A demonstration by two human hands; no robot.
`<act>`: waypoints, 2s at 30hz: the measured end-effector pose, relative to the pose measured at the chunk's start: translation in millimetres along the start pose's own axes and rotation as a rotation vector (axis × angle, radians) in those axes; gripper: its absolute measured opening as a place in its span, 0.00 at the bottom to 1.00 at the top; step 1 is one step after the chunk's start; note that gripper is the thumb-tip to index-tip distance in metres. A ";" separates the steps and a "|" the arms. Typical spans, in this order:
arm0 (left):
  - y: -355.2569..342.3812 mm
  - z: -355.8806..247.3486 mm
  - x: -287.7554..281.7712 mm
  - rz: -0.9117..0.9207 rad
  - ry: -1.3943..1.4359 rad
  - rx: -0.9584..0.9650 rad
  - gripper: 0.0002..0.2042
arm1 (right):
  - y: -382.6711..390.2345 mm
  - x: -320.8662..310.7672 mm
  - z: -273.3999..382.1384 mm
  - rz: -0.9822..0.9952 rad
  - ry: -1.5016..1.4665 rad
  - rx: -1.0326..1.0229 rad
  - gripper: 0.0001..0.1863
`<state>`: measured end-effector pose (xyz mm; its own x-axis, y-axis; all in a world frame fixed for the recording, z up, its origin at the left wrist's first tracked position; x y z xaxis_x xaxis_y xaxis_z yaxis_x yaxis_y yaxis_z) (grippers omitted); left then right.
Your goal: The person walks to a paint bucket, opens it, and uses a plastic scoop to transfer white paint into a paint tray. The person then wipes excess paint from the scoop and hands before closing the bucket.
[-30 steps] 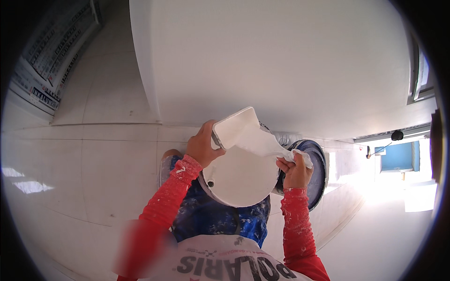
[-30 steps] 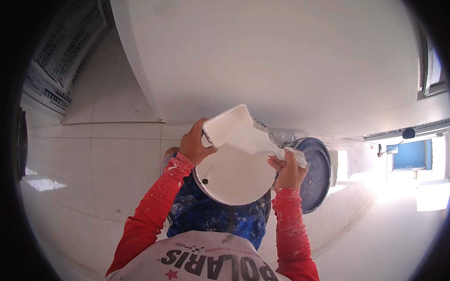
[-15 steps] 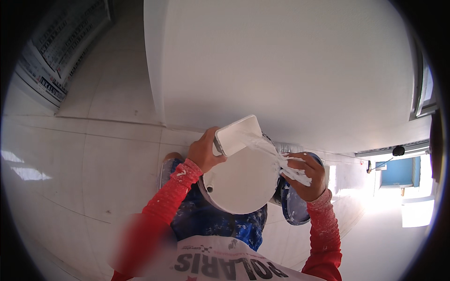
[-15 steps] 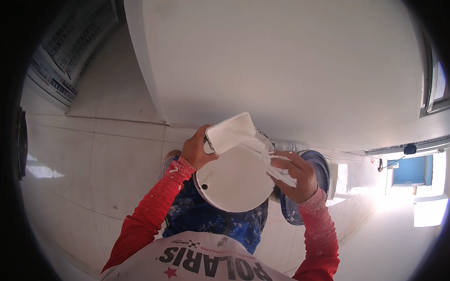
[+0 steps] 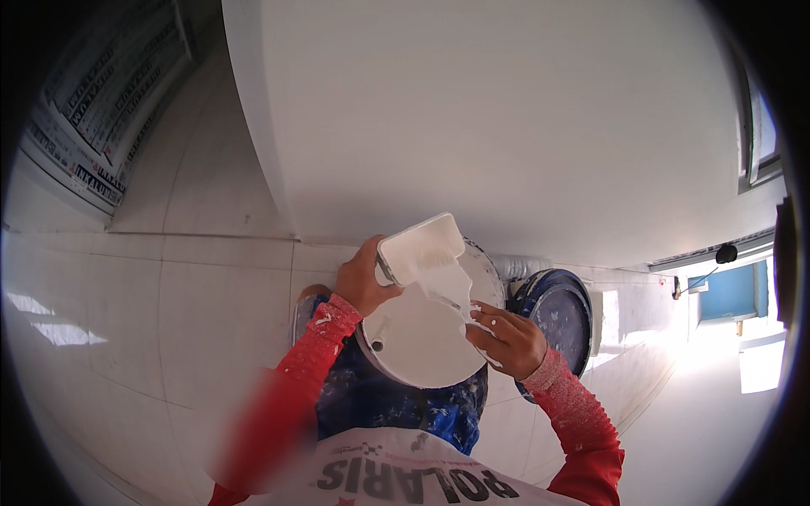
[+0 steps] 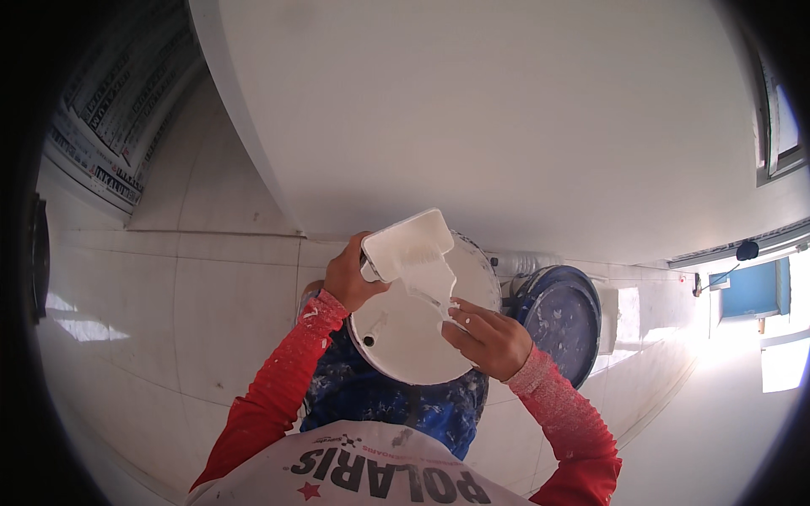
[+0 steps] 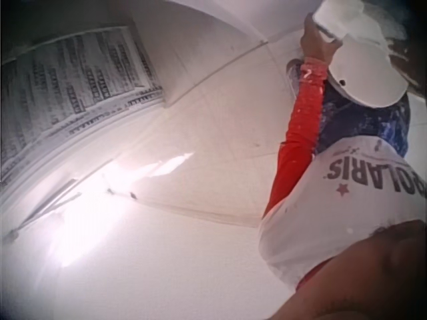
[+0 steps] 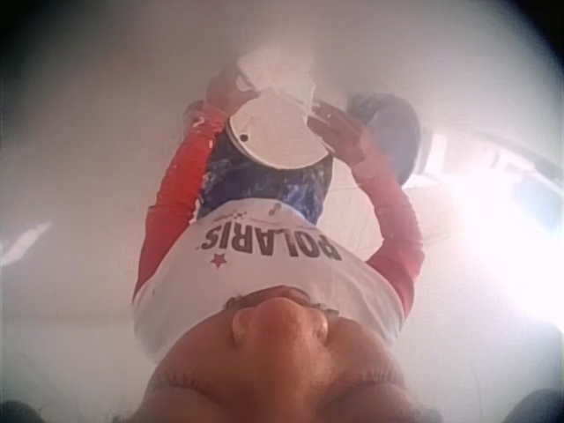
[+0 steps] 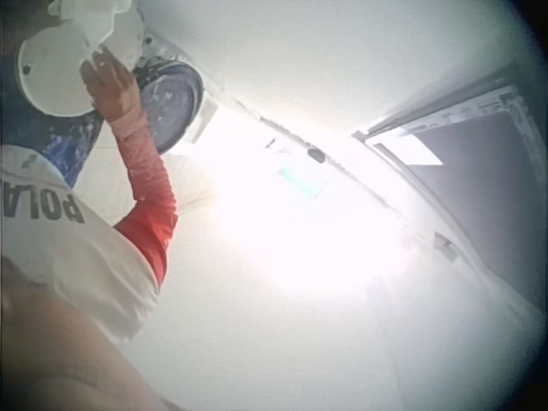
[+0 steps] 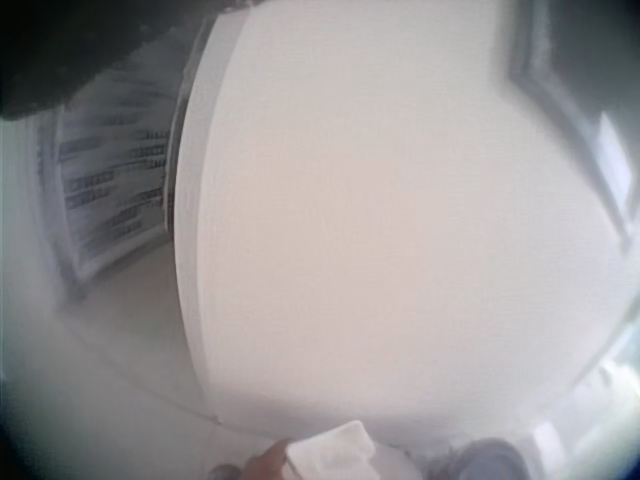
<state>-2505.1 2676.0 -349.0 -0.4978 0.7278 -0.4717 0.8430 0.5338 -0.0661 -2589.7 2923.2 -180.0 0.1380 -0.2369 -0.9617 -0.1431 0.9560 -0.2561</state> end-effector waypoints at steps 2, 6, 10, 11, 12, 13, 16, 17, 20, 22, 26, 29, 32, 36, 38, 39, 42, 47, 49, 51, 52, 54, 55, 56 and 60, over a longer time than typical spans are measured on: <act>-1.4 -1.2 -2.0 0.012 0.012 -0.002 0.41 | -0.2 -9.5 3.4 -0.011 -0.032 0.014 0.20; -8.2 -3.8 -8.3 0.112 0.062 -0.140 0.40 | 11.0 -28.6 17.9 -0.074 -0.157 0.174 0.20; -10.0 -6.8 -12.4 0.097 0.082 -0.094 0.40 | 29.5 -18.9 33.8 -0.109 -0.301 0.528 0.15; -9.7 -6.7 -12.7 0.098 0.081 -0.101 0.40 | 32.9 -3.2 27.5 -0.100 -0.323 0.589 0.15; -9.7 -7.0 -12.5 0.098 0.095 -0.106 0.40 | 37.0 14.5 20.0 -0.090 -0.349 0.656 0.15; -9.5 -7.3 -11.9 0.101 0.073 -0.101 0.39 | 40.7 34.4 6.5 -0.028 -0.372 0.690 0.14; -7.7 -6.9 -11.4 0.085 0.064 -0.085 0.39 | 40.0 110.1 -39.8 0.079 -0.399 0.740 0.16; -6.7 -7.1 -10.2 0.076 0.071 -0.074 0.39 | 37.4 136.1 -52.3 0.127 -0.352 0.740 0.17; -4.6 -6.5 -6.9 0.043 0.072 -0.070 0.39 | 26.8 200.6 -71.6 0.289 -0.284 0.794 0.18; -3.1 -5.1 -5.1 0.030 0.062 -0.067 0.40 | 25.5 218.5 -76.9 0.307 -0.300 0.846 0.19; -2.8 -0.2 -2.9 0.012 0.026 -0.045 0.42 | 36.9 196.8 -74.9 0.062 -0.414 0.903 0.21; -5.2 2.2 -1.2 0.018 0.065 -0.025 0.43 | 57.7 145.4 -65.2 -0.182 -1.075 1.278 0.20; -3.4 2.0 -0.9 0.021 0.090 -0.047 0.43 | 76.0 78.1 -35.0 -0.575 -1.199 1.316 0.16; -2.4 0.1 -4.7 0.047 0.072 -0.068 0.42 | 78.3 -0.5 -6.2 -0.762 -1.059 1.241 0.18; -2.5 0.2 -5.8 0.083 0.066 -0.082 0.43 | 72.4 -31.1 0.1 -0.836 -0.956 1.177 0.18; -3.0 0.5 -5.7 0.106 0.060 -0.092 0.43 | 66.3 -42.0 -0.3 -0.841 -0.884 1.153 0.20; -3.8 0.7 -4.8 0.026 0.063 -0.035 0.41 | 38.9 -67.0 -3.9 -0.596 -0.640 0.904 0.18; -3.2 0.3 -5.3 0.039 0.047 -0.041 0.41 | -10.6 -50.1 -14.4 -0.126 -0.185 0.538 0.17; -3.4 -0.9 -7.1 0.063 0.053 -0.050 0.41 | -21.9 -31.0 -17.1 -0.090 -0.135 0.296 0.18; -3.9 -2.1 -8.7 0.112 0.052 -0.075 0.40 | -26.8 -11.0 -19.1 -0.024 -0.072 0.131 0.19; -4.1 -2.9 -9.3 0.107 0.044 -0.071 0.40 | -26.8 -2.4 -18.5 0.007 -0.032 0.065 0.19; -4.7 -4.0 -9.4 0.108 0.028 -0.071 0.40 | -23.8 6.9 -16.3 -0.004 0.031 -0.035 0.20; -5.4 -4.4 -9.1 0.102 0.018 -0.071 0.40 | -21.6 6.6 -16.9 0.036 0.029 -0.012 0.20; -5.4 -4.7 -8.4 0.105 0.007 -0.078 0.40 | -19.2 4.6 -15.3 0.038 0.019 0.002 0.20; -6.1 -5.5 -5.2 0.076 -0.004 -0.055 0.42 | -16.8 -10.1 -10.1 0.071 -0.029 0.053 0.20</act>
<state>-2508.7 2671.3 -341.3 -0.4317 0.7656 -0.4770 0.8659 0.4998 0.0186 -2598.6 2907.8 -166.9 0.1573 -0.1636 -0.9739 -0.1017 0.9783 -0.1808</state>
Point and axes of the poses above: each hand's wrist, its own y-axis away from the middle knuckle, its own x-axis out of the palm, z = x × y, the point moved 1 cm from there along -y, towards the middle knuckle, and after that the axes turned 10 degrees about -x, right-handed, at the moved point
